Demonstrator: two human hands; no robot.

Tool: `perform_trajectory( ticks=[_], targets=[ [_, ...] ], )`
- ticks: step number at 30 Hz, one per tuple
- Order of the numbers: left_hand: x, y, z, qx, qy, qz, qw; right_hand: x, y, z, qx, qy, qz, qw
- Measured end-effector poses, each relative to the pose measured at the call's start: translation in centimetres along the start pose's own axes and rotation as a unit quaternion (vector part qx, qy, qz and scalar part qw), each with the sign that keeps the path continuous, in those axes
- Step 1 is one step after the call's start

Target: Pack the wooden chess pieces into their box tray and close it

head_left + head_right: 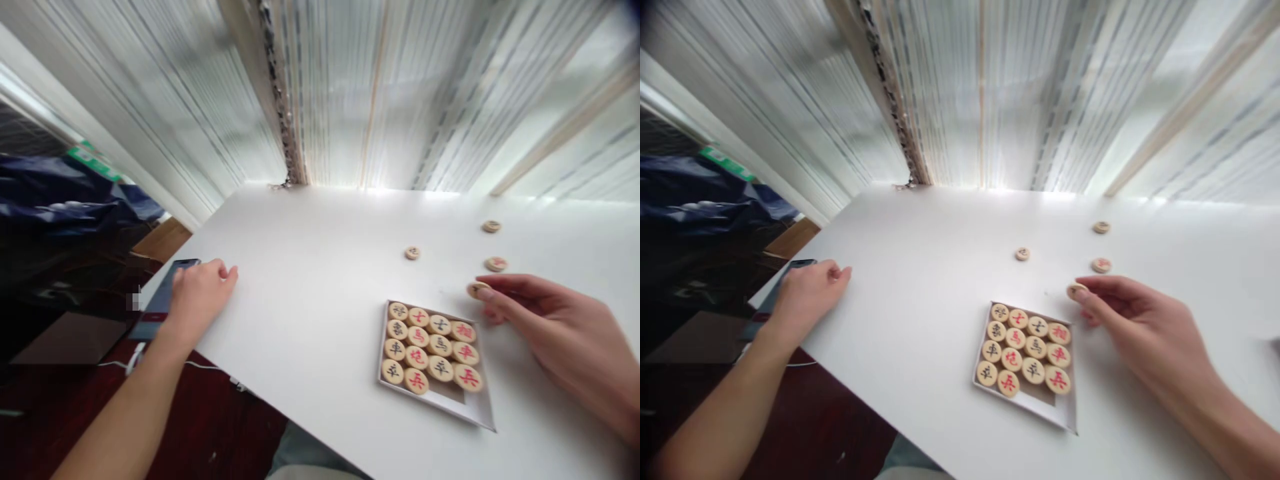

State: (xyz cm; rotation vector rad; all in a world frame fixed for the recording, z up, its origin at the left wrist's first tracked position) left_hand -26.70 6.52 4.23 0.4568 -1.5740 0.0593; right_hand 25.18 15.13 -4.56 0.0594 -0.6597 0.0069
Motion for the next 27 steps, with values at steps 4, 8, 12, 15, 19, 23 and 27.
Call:
perform_trajectory(
  ticks=[4, 8, 12, 15, 19, 23, 27],
  targets=[
    [2.2, 0.1, -5.0, -0.103, -0.054, -0.085, 0.99, -0.3, 0.1, 1.5, -0.032, 0.063, -0.015, 0.997],
    [1.5, 1.1, -14.6, -0.172, -0.281, -0.025, 0.944, -0.4, 0.5, 1.8, -0.01, 0.124, -0.021, 0.992],
    [-2.2, 0.5, -27.6, -0.225, -0.56, 0.216, 0.768, -0.6, 0.4, 2.0, 0.0, 0.197, -0.009, 0.98],
    [-4.2, -0.1, -33.6, -0.243, -0.626, 0.291, 0.681, -1.2, 0.4, 2.3, 0.002, 0.249, 0.017, 0.968],
    [-6.8, -0.8, -36.4, -0.245, -0.65, 0.377, 0.613, -1.8, 0.6, 2.3, -0.008, 0.282, 0.04, 0.959],
    [-8.2, -1.1, -36.4, -0.229, -0.664, 0.415, 0.578, -2.0, 0.7, 2.4, -0.02, 0.301, 0.051, 0.952],
    [-8.1, -1.3, -36.4, -0.223, -0.681, 0.407, 0.567, -2.2, 0.7, 2.5, -0.036, 0.302, 0.064, 0.951]
  ],
)
Point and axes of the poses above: each hand's wrist, its own y-axis towards the middle knuckle, its own x-axis out of the back of the hand, z = x × y, the point moved 10 cm from there along y, towards the middle knuckle, and after that the axes turned 15 degrees about -y, right-handed, at the moved point
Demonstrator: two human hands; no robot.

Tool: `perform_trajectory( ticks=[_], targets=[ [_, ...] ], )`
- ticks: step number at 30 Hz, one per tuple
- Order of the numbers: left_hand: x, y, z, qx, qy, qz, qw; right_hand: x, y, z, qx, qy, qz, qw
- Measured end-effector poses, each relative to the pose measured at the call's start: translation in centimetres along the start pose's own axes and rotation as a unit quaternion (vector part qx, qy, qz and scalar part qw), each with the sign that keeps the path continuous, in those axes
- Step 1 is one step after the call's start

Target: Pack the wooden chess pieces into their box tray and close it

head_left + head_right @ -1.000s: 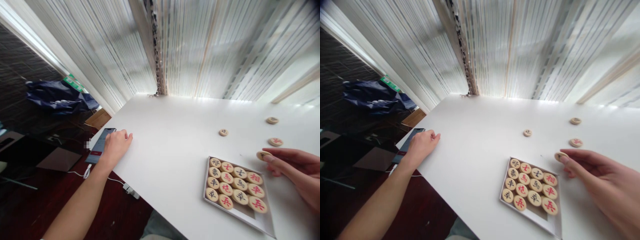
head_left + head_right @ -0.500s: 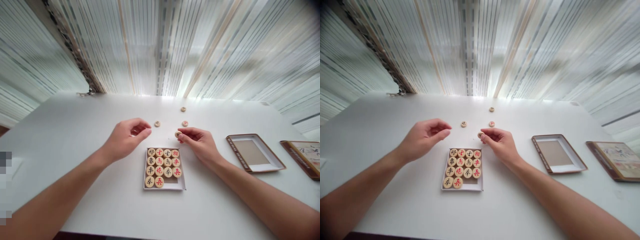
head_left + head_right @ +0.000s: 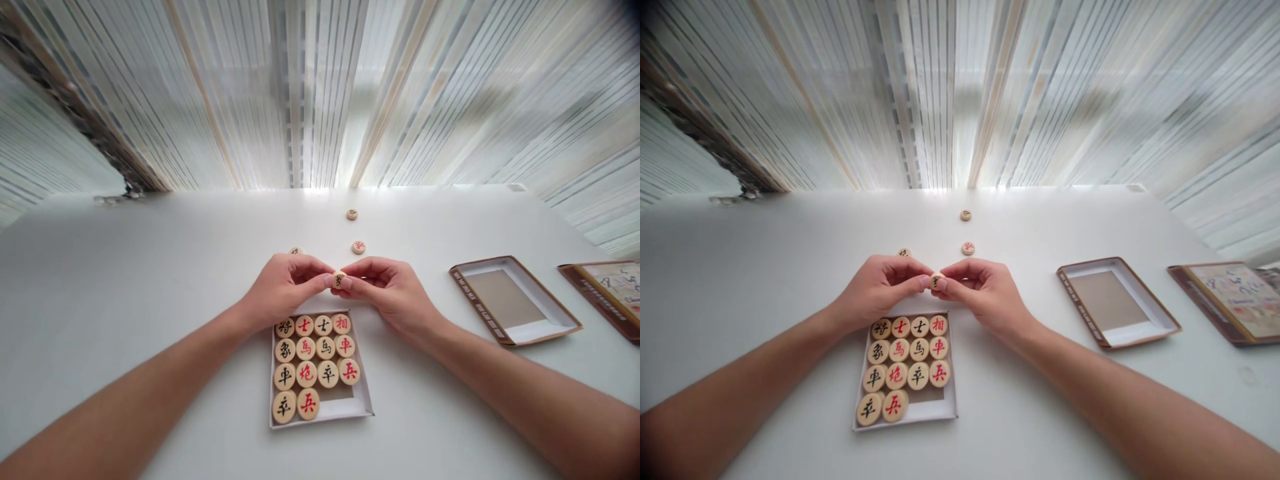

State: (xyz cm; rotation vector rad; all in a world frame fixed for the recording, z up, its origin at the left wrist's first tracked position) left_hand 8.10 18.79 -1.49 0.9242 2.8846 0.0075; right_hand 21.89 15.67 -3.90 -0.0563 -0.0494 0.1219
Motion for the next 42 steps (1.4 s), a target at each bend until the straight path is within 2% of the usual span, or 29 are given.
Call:
perform_trajectory(
  ticks=[3, 7, 13, 21, 26, 34, 42],
  targets=[
    [-0.1, -0.1, -0.3, -0.014, 0.03, -0.016, 0.999, -0.1, 0.0, 0.1, -0.002, -0.021, 0.004, 1.0],
    [-0.4, -0.2, -0.5, -0.021, 0.039, -0.01, 0.999, 0.0, 0.0, 0.3, 0.007, -0.047, -0.005, 0.999],
    [-0.5, -0.1, -0.6, -0.036, 0.009, -0.01, 0.999, 0.3, -0.1, -0.6, -0.027, -0.009, -0.01, 1.0],
    [-0.7, -0.2, -0.8, -0.035, 0.002, -0.005, 0.999, 0.4, -0.1, -0.6, -0.016, 0.01, -0.014, 1.0],
    [-0.1, -0.1, -0.3, -0.025, 0.005, -0.019, 0.999, 0.3, 0.0, -0.4, -0.018, 0.029, -0.005, 0.999],
    [0.0, -0.5, 0.1, -0.031, -0.064, -0.03, 0.997, 0.5, 0.0, -0.8, -0.057, 0.046, -0.012, 0.997],
    [0.4, -0.6, -0.2, -0.031, -0.023, -0.041, 0.998, 0.0, 0.0, -0.7, -0.05, 0.013, 0.013, 0.999]
  ],
)
Point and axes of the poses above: each hand's wrist, its own y-axis towards the middle knuckle, its own x-axis out of the back of the hand, z = x × y, the point moved 10 cm from there along y, towards the middle knuckle, and after that the axes turned 15 degrees about -y, right-handed, at the moved point
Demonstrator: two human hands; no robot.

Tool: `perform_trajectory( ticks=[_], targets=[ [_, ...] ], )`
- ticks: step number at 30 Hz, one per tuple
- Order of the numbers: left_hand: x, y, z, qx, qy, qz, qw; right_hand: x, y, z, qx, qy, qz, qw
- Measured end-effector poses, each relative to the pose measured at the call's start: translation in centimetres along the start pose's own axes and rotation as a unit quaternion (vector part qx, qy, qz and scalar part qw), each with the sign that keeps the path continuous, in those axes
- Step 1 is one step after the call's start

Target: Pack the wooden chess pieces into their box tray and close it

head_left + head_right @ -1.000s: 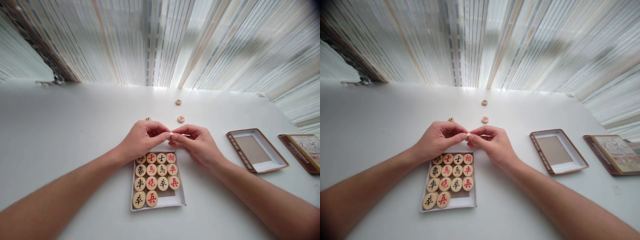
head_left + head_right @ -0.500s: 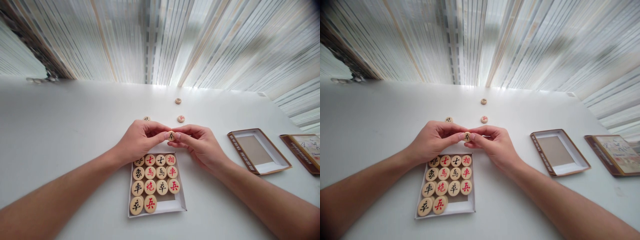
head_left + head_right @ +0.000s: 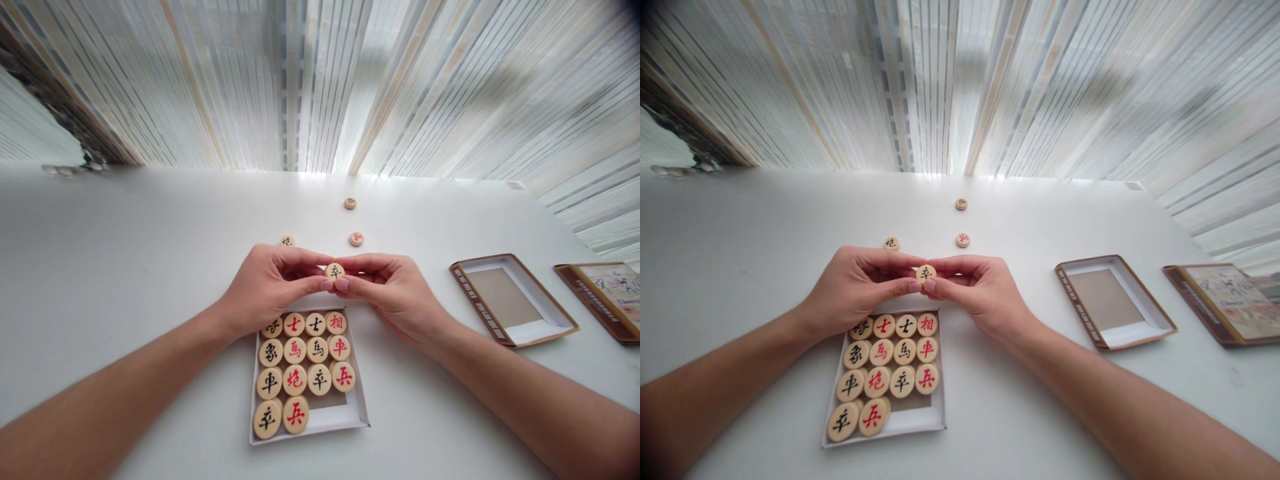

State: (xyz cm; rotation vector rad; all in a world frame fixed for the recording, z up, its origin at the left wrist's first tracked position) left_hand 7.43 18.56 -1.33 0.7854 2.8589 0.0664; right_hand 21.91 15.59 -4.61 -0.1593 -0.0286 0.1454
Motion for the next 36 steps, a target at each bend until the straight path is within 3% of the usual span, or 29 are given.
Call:
perform_trajectory(
  ticks=[5, 12, 18, 36],
  targets=[
    [-0.3, -0.1, -0.3, -0.002, 0.018, 0.003, 1.0, -0.5, 0.1, 0.1, 0.006, -0.011, 0.029, 1.0],
    [-1.2, -0.4, -0.6, -0.022, 0.051, 0.043, 0.998, -0.7, 0.0, 0.4, -0.018, -0.047, 0.018, 0.999],
    [-1.1, -0.4, -1.0, -0.034, 0.089, 0.031, 0.995, -0.8, -0.1, 0.9, 0.008, -0.066, 0.021, 0.998],
    [-1.2, -0.7, -0.4, -0.014, 0.057, 0.043, 0.997, -1.3, -0.2, 1.0, 0.013, -0.032, 0.047, 0.998]
  ],
)
Point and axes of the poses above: each hand's wrist, its own y-axis towards the middle knuckle, its own x-axis out of the back of the hand, z = x × y, the point moved 10 cm from there along y, towards the middle knuckle, and after that the axes turned 15 degrees about -y, right-handed, at the moved point
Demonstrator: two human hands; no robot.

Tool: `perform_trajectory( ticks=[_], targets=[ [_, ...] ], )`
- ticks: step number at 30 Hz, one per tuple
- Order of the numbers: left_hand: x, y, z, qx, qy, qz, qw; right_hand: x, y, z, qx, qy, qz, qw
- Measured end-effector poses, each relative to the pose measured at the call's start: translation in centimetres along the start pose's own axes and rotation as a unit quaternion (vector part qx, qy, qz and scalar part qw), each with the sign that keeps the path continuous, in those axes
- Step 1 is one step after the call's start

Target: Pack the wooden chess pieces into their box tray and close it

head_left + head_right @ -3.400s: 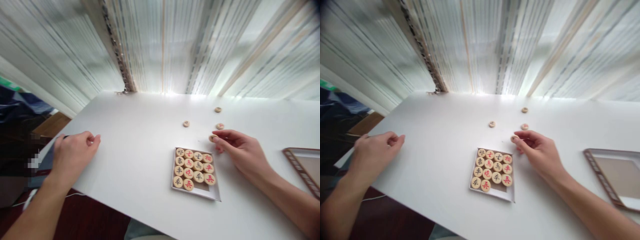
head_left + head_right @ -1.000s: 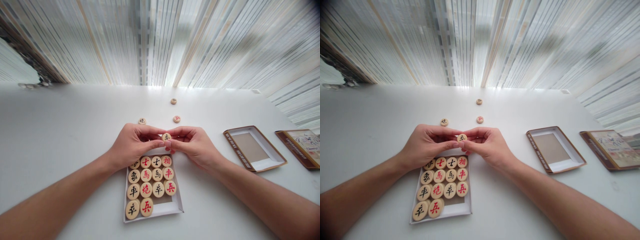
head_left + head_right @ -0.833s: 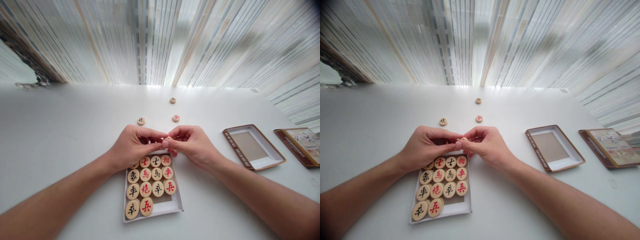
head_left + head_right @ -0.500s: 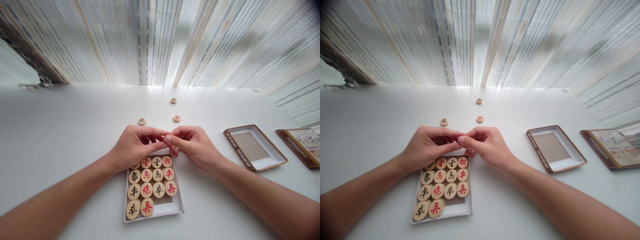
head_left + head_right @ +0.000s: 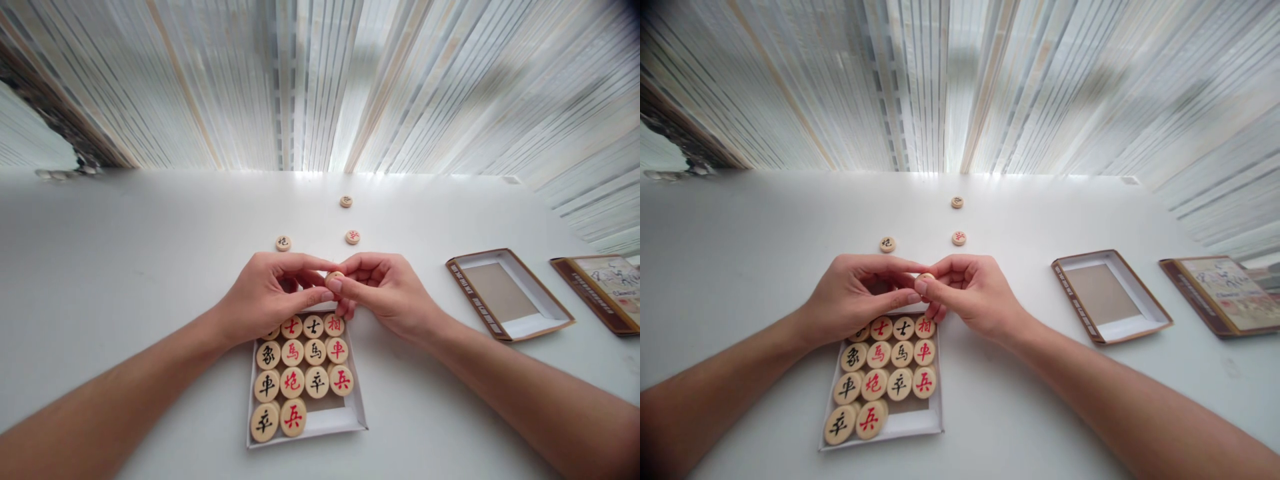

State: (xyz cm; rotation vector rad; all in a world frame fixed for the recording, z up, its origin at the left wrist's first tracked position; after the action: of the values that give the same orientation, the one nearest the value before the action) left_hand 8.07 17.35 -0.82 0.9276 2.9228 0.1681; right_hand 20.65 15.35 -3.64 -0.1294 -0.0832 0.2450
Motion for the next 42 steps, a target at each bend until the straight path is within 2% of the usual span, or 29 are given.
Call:
perform_trajectory(
  ticks=[4, 10, 14, 17, 19, 22, 27, 33, 37, 42],
  targets=[
    [0.2, 0.0, 0.0, -0.005, -0.037, -0.006, 0.999, 0.2, -0.1, 0.3, 0.026, -0.004, 0.003, 1.0],
    [1.3, -0.1, -0.3, -0.028, -0.027, -0.063, 0.997, 1.1, -0.5, 0.7, 0.076, -0.04, -0.059, 0.995],
    [1.3, -0.2, -0.8, -0.047, -0.011, -0.063, 0.997, 1.2, -1.2, 2.4, 0.17, -0.108, -0.089, 0.976],
    [1.3, -0.3, -0.9, -0.051, -0.012, -0.066, 0.996, 1.5, -1.8, 3.1, 0.196, -0.157, -0.12, 0.961],
    [1.4, -0.3, -0.9, -0.047, -0.022, -0.074, 0.996, 1.7, -2.0, 3.1, 0.195, -0.164, -0.138, 0.957],
    [1.6, -0.3, -0.6, -0.041, -0.044, -0.087, 0.994, 1.8, -2.0, 2.6, 0.177, -0.125, -0.137, 0.967],
    [1.7, -0.2, 0.0, -0.037, -0.089, -0.087, 0.992, 1.4, -1.0, 1.0, 0.098, -0.026, -0.091, 0.991],
    [1.6, 0.1, -0.4, -0.046, -0.113, -0.066, 0.99, 0.4, -0.3, -0.3, 0.009, 0.029, -0.011, 0.999],
    [1.4, 0.2, -0.6, -0.048, -0.112, -0.055, 0.991, 0.3, -0.2, -0.4, 0.002, 0.029, -0.003, 1.0],
    [1.8, 0.0, -0.1, -0.047, -0.1, -0.072, 0.991, 0.1, -0.3, -0.1, 0.033, -0.014, 0.006, 0.999]
  ],
)
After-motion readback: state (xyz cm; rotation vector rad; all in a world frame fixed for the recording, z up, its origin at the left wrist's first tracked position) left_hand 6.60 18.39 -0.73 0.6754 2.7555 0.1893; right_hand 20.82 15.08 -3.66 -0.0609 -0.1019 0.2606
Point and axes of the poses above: each hand's wrist, its own y-axis towards the middle knuckle, its own x-axis out of the back of the hand, z = x × y, the point moved 10 cm from there along y, towards the middle knuckle, and after that the axes turned 15 degrees about -y, right-handed, at the moved point
